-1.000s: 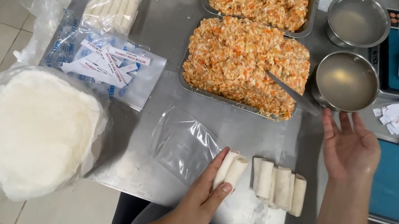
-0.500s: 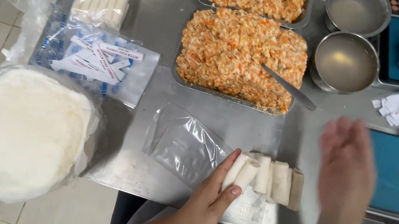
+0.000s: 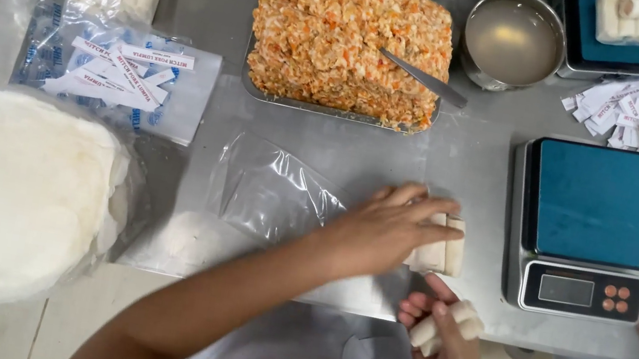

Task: Manually bagging pre-rolled spring rolls into plastic pouches at a production table.

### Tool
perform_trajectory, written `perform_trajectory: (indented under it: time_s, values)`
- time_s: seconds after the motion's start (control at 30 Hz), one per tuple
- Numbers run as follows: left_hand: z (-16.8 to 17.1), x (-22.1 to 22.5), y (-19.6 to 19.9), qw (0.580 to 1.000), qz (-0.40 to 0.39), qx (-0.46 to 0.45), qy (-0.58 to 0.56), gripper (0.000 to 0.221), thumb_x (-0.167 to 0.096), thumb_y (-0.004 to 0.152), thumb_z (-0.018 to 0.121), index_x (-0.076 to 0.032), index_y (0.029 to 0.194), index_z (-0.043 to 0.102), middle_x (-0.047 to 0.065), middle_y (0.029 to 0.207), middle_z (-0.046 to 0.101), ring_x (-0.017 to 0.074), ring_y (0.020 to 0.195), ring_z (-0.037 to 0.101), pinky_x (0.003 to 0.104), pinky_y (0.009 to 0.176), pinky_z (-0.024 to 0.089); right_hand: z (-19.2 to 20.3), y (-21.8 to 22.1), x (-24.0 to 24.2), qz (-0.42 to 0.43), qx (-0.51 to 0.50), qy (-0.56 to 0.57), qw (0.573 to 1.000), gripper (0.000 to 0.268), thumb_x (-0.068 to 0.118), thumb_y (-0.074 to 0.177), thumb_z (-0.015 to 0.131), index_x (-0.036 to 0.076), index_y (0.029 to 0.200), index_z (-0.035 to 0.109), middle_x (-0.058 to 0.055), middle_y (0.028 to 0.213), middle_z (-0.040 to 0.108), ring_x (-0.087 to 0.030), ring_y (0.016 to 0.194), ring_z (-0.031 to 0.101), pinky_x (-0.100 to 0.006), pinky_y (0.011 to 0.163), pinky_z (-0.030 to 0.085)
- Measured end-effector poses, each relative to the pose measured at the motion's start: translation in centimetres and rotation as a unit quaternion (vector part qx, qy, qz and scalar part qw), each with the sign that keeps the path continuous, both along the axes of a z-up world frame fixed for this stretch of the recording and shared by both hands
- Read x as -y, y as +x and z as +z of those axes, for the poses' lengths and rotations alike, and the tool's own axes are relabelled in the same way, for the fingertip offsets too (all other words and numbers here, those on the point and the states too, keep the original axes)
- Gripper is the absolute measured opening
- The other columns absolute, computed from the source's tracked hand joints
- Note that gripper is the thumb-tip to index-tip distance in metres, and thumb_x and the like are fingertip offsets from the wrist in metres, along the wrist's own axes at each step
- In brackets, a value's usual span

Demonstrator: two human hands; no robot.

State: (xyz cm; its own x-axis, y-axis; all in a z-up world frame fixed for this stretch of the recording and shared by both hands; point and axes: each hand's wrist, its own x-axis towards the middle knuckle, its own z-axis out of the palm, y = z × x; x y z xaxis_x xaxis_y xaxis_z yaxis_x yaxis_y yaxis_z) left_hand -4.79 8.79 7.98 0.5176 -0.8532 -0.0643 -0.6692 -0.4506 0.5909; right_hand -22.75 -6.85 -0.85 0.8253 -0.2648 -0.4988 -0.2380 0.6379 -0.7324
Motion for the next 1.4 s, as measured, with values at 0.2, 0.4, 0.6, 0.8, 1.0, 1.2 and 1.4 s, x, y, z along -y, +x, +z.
perform_trajectory:
  time_s: [0.2, 0.4, 0.6, 0.8, 1.0, 1.2, 1.4]
  values:
    - [-2.8, -0.1, 1.7, 0.990, -0.061, 0.120, -0.051, 0.025, -0.010, 0.088, 0.067, -0.018, 0.112, 0.068, 0.002, 0.149, 0.048, 0.0360, 0.146, 0.033, 0.050, 0.106, 0.037, 0.9, 1.7, -1.6, -0.029, -0.047, 0.028, 0.998, 0.041, 0.020, 0.095, 0.063, 0.001, 0.131, 0.058, -0.022, 0.103, 0.070, -0.033, 0.094, 0.069, -0.044, 0.085, 0.056]
    - [-4.8, -1.6, -0.1, 0.962, 0.052, 0.135, -0.230, 0.019, -0.017, 0.102, 0.066, -0.014, 0.120, 0.064, 0.004, 0.125, 0.064, 0.0275, 0.125, 0.056, 0.041, 0.108, 0.043, 4.7, 4.4, -3.1, -0.047, -0.080, 0.042, 0.995, 0.052, 0.023, 0.091, 0.058, 0.001, 0.138, 0.052, -0.026, 0.131, 0.064, -0.038, 0.125, 0.063, -0.045, 0.105, 0.049]
    - [0.0, -2.6, -3.1, 0.914, 0.233, -0.244, -0.227, 0.041, -0.026, 0.096, 0.068, -0.016, 0.134, 0.057, 0.001, 0.100, 0.065, 0.0157, 0.092, 0.065, 0.029, 0.086, 0.050, 1.9, 3.8, -2.0, -0.006, -0.029, 0.039, 0.999, 0.075, 0.024, 0.085, 0.058, -0.004, 0.153, 0.044, -0.024, 0.139, 0.058, -0.031, 0.125, 0.056, -0.048, 0.110, 0.047]
    - [-0.7, -3.6, -5.9, 0.965, 0.006, -0.154, -0.213, 0.031, -0.018, 0.102, 0.058, -0.005, 0.130, 0.059, 0.013, 0.139, 0.061, 0.0285, 0.127, 0.062, 0.039, 0.111, 0.045, 3.6, 2.7, -2.2, 0.071, 0.036, 0.024, 0.997, 0.081, 0.028, 0.075, 0.070, -0.010, 0.144, 0.051, -0.029, 0.147, 0.058, -0.038, 0.140, 0.054, -0.044, 0.113, 0.044]
    - [-3.3, -3.3, 0.0, 0.997, 0.021, 0.042, -0.062, 0.059, 0.006, 0.089, 0.052, -0.023, 0.138, 0.064, 0.000, 0.158, 0.047, 0.0350, 0.140, 0.041, 0.056, 0.105, 0.041, -0.1, 0.6, -0.8, 0.015, 0.013, 0.058, 0.998, 0.027, 0.009, 0.093, 0.064, -0.002, 0.117, 0.059, -0.027, 0.104, 0.068, -0.040, 0.098, 0.069, -0.062, 0.093, 0.058]
    - [-7.4, -3.9, 1.7, 0.989, -0.014, 0.083, -0.118, 0.024, -0.016, 0.089, 0.075, -0.023, 0.111, 0.068, -0.008, 0.145, 0.052, 0.0281, 0.139, 0.040, 0.050, 0.106, 0.044, 1.2, 2.3, -2.7, -0.022, 0.037, 0.032, 0.999, 0.022, 0.006, 0.091, 0.069, 0.003, 0.111, 0.059, -0.010, 0.080, 0.057, -0.023, 0.073, 0.059, -0.044, 0.076, 0.058]
    - [-7.3, -3.5, -1.1, 0.894, 0.234, -0.090, -0.371, 0.022, -0.022, 0.090, 0.079, -0.012, 0.107, 0.068, 0.003, 0.108, 0.069, 0.0203, 0.109, 0.061, 0.033, 0.098, 0.047, 3.4, 4.4, -4.1, -0.022, -0.003, 0.022, 1.000, 0.021, 0.009, 0.096, 0.064, 0.001, 0.114, 0.060, -0.022, 0.100, 0.067, -0.031, 0.087, 0.066, -0.044, 0.081, 0.058]
